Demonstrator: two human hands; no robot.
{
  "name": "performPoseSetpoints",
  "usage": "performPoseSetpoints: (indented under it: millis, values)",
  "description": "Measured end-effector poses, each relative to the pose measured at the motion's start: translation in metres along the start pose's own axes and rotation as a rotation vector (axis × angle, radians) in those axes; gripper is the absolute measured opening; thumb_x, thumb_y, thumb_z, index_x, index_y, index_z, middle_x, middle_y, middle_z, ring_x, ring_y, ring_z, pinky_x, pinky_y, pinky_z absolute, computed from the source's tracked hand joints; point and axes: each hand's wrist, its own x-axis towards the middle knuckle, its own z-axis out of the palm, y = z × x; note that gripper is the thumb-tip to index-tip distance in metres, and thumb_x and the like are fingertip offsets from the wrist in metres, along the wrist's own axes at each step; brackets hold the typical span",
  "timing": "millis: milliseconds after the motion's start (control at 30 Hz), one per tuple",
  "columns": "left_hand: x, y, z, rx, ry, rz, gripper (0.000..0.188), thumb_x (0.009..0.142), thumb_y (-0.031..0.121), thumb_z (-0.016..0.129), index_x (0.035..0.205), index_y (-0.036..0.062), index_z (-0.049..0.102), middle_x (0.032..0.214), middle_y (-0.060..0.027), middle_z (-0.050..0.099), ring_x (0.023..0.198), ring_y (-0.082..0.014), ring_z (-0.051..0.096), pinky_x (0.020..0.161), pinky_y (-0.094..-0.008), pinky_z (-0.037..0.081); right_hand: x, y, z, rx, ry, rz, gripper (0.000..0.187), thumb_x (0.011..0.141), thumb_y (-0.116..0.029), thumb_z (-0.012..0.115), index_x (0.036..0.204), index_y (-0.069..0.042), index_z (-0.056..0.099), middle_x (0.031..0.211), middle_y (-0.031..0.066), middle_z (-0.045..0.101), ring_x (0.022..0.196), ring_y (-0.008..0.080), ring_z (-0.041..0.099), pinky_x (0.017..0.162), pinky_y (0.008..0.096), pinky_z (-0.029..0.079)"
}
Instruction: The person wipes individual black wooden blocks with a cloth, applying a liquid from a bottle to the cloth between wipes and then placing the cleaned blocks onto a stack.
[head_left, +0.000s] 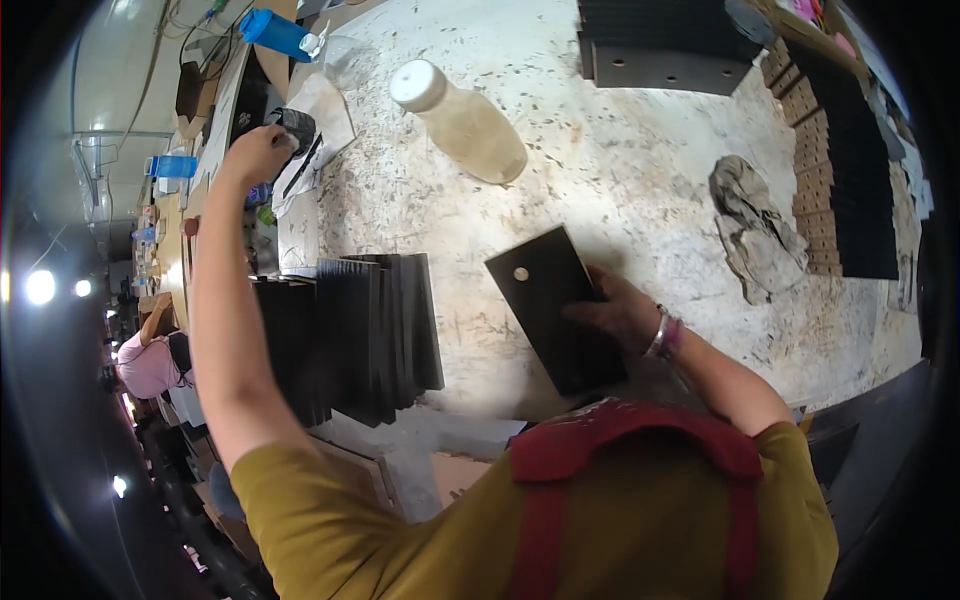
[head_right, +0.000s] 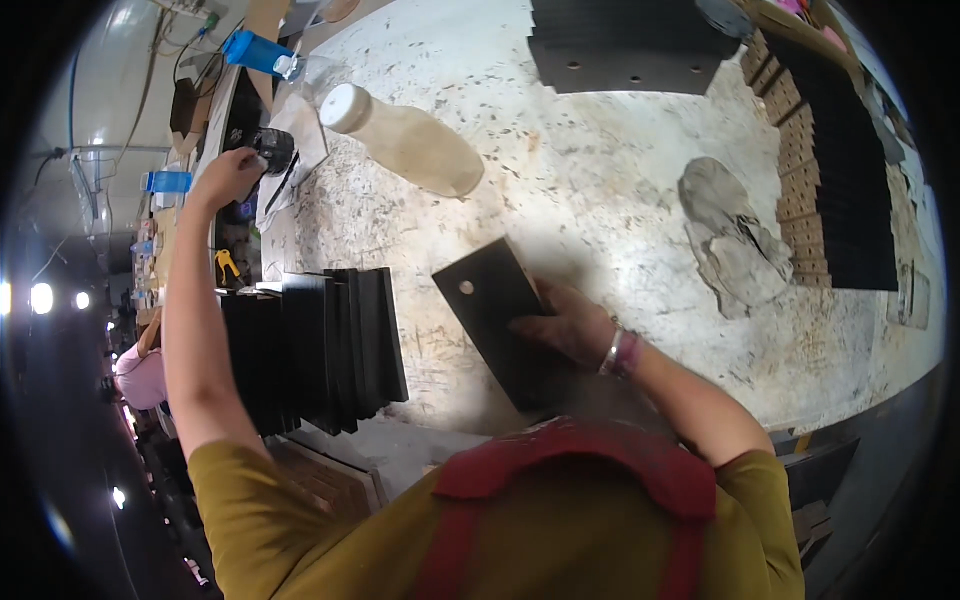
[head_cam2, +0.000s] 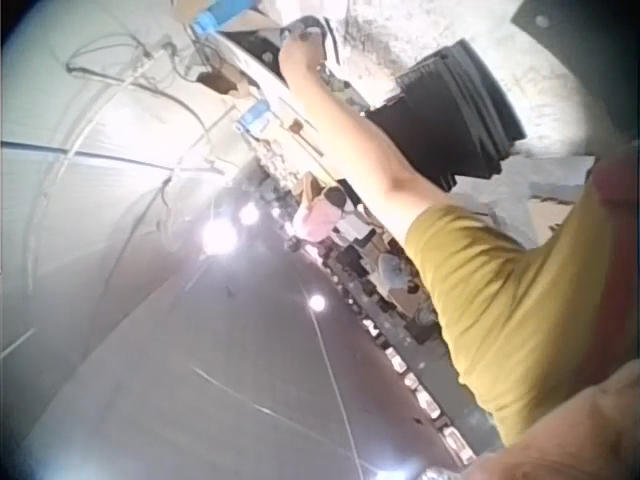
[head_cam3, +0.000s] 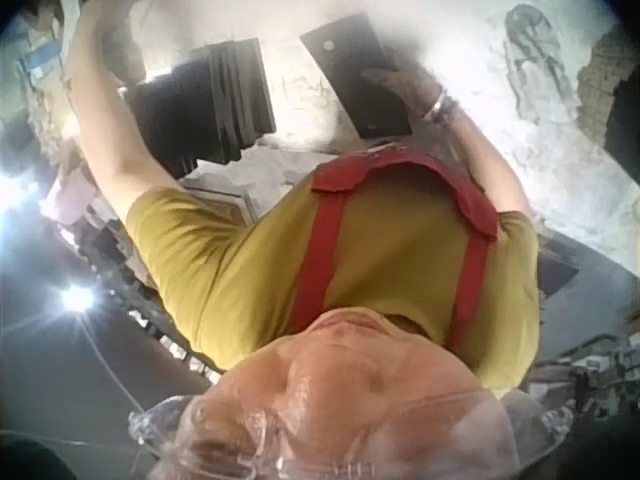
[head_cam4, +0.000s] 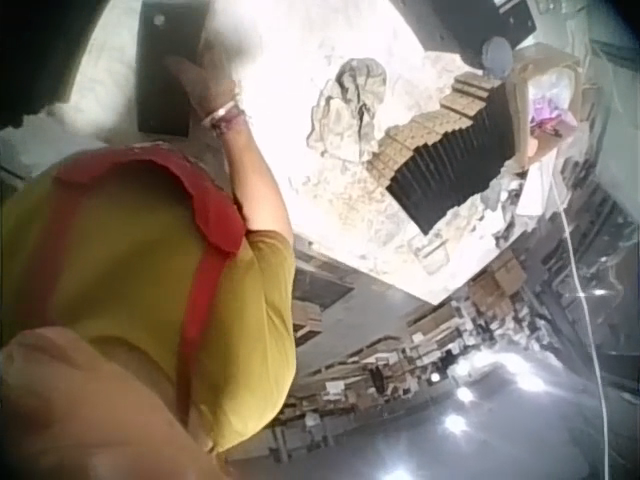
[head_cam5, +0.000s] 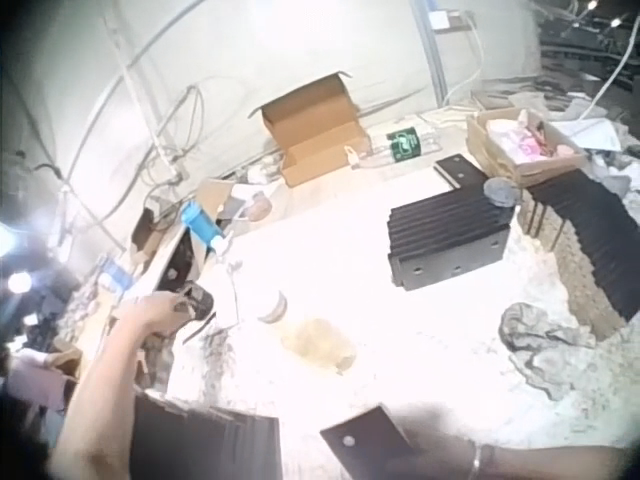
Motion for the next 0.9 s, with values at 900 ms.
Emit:
performPoseSetpoints:
  millis: [900]
  values:
    - [-0.176,0.260,-0.082,-0.420,-0.141,0.874,0.035,0.083,0.003,0.066,0.117,0.0054,0.063,0.112,-0.0118,0.062,0.102,-0.0304,0.061,0.086,-0.0385,0.050,-0.055,-0.011,-0.020,0.061,-0.279,-0.163,0.093,0.074,-0.047,0.075,0.144,-0.002,0.034,0.115,0.0019,0.057,0.093,0.0068,0.056,0.080,0.0239,0.047]
